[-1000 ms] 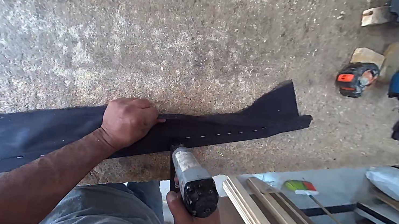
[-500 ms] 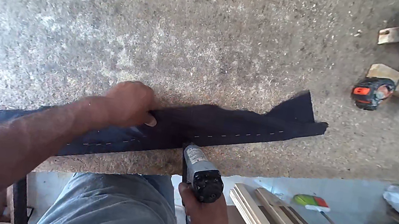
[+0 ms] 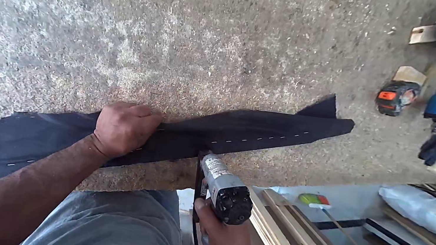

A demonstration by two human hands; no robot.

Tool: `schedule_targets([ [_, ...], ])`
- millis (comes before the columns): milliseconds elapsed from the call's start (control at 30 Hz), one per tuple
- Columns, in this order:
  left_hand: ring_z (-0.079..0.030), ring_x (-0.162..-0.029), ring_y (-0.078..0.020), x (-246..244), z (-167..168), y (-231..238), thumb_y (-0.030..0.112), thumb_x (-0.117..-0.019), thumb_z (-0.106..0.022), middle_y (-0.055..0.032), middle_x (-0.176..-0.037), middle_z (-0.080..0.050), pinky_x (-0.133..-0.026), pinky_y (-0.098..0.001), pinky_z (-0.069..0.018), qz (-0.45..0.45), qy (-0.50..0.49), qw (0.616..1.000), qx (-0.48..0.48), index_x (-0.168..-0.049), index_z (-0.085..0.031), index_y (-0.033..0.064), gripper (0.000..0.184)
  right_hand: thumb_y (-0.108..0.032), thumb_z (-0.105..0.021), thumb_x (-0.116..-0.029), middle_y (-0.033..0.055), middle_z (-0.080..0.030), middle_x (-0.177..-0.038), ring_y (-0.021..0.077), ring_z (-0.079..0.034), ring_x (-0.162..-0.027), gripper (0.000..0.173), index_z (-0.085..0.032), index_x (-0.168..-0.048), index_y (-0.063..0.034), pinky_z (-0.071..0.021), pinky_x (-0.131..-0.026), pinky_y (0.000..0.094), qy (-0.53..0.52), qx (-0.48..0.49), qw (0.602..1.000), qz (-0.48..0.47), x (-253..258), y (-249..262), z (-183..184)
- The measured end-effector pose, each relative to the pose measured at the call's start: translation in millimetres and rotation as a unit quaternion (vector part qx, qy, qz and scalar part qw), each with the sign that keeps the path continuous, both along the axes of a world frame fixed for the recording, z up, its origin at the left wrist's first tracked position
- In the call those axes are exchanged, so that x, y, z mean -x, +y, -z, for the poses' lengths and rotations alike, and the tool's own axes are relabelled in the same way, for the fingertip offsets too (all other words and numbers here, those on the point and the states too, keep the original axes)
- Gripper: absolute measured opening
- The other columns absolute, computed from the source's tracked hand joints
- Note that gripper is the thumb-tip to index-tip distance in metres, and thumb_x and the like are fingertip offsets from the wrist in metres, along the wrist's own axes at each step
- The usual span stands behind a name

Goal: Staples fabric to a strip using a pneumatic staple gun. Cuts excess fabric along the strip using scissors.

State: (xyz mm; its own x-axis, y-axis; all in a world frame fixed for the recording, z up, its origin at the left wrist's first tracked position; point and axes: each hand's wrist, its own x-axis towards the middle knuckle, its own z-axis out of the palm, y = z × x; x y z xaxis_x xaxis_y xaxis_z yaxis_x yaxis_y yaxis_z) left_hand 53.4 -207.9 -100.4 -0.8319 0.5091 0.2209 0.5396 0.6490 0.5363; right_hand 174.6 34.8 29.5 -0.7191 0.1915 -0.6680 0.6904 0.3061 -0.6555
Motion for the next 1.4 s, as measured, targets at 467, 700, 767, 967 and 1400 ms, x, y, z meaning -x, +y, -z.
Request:
schedule_targets([
  [467,-0.067,-0.064,-0.0255,-0.3,4.4,0.2,0.022,-0.0986,-0.059,-0.0067,-0.072,-0.068,-0.053,-0.0436,-0.0511,-0.008,-0.006,1.0,-0.008,-0.083,-0.072,0.0111,0.023,-0.027,-0.07,-0.0916,-0.0017,-0.068,-0.079,0.0046,-0.062,-0.06,0.035,-0.067,-0.114,-0.0008,-0.0558,-0.054,0.0248,0.005,0.019,0.999,-0.036,-1.3,-38.9,-4.7],
  [700,-0.067,-0.064,-0.025,-1.0,7.0,0.8,0.023,-0.0986,-0.06,-0.0066,-0.072,-0.068,-0.052,-0.0426,-0.0508,-0.014,0.009,1.0,-0.008,-0.081,-0.071,0.011,0.024,-0.034,-0.073,-0.0887,-0.0016,-0.069,-0.082,0.0024,-0.066,-0.068,0.039,-0.068,-0.112,-0.003,-0.0586,-0.064,0.024,-0.021,-0.001,0.997,-0.08,2.2,-60.9,-11.7],
  [767,-0.068,-0.065,-0.0248,-1.1,6.9,0.9,0.022,-0.098,-0.06,-0.0066,-0.073,-0.069,-0.053,-0.0424,-0.0512,-0.015,0.01,1.0,-0.004,-0.081,-0.071,0.0112,0.023,-0.034,-0.073,-0.0886,-0.0012,-0.07,-0.083,0.0021,-0.067,-0.072,0.038,-0.069,-0.111,-0.0035,-0.0589,-0.067,0.0239,-0.02,-0.011,0.996,-0.091,3.1,-66.3,-13.4],
  [967,-0.067,-0.063,-0.026,-0.4,5.8,0.9,0.025,-0.0994,-0.06,-0.0071,-0.071,-0.067,-0.052,-0.0435,-0.0507,-0.012,0.0,1.0,-0.005,-0.085,-0.074,0.0105,0.024,-0.037,-0.073,-0.0883,-0.0007,-0.071,-0.085,0.0014,-0.068,-0.077,0.04,-0.069,-0.111,-0.0035,-0.0595,-0.071,0.0241,-0.015,-0.01,0.995,-0.101,1.6,-75.1,-13.3],
  [1400,-0.073,-0.07,-0.031,-0.1,-16.0,5.4,0.032,-0.0957,-0.063,-0.0095,-0.083,-0.074,-0.057,-0.054,-0.0569,-0.025,-0.029,0.999,0.033,-0.092,-0.077,0.0127,0.024,-0.04,-0.08,-0.0868,0.0188,-0.074,-0.105,0.0359,-0.073,-0.099,0.071,-0.053,-0.148,-0.0158,-0.0558,-0.087,0.0598,-0.141,0.004,0.972,-0.188,-21.2,-54.0,-56.5],
])
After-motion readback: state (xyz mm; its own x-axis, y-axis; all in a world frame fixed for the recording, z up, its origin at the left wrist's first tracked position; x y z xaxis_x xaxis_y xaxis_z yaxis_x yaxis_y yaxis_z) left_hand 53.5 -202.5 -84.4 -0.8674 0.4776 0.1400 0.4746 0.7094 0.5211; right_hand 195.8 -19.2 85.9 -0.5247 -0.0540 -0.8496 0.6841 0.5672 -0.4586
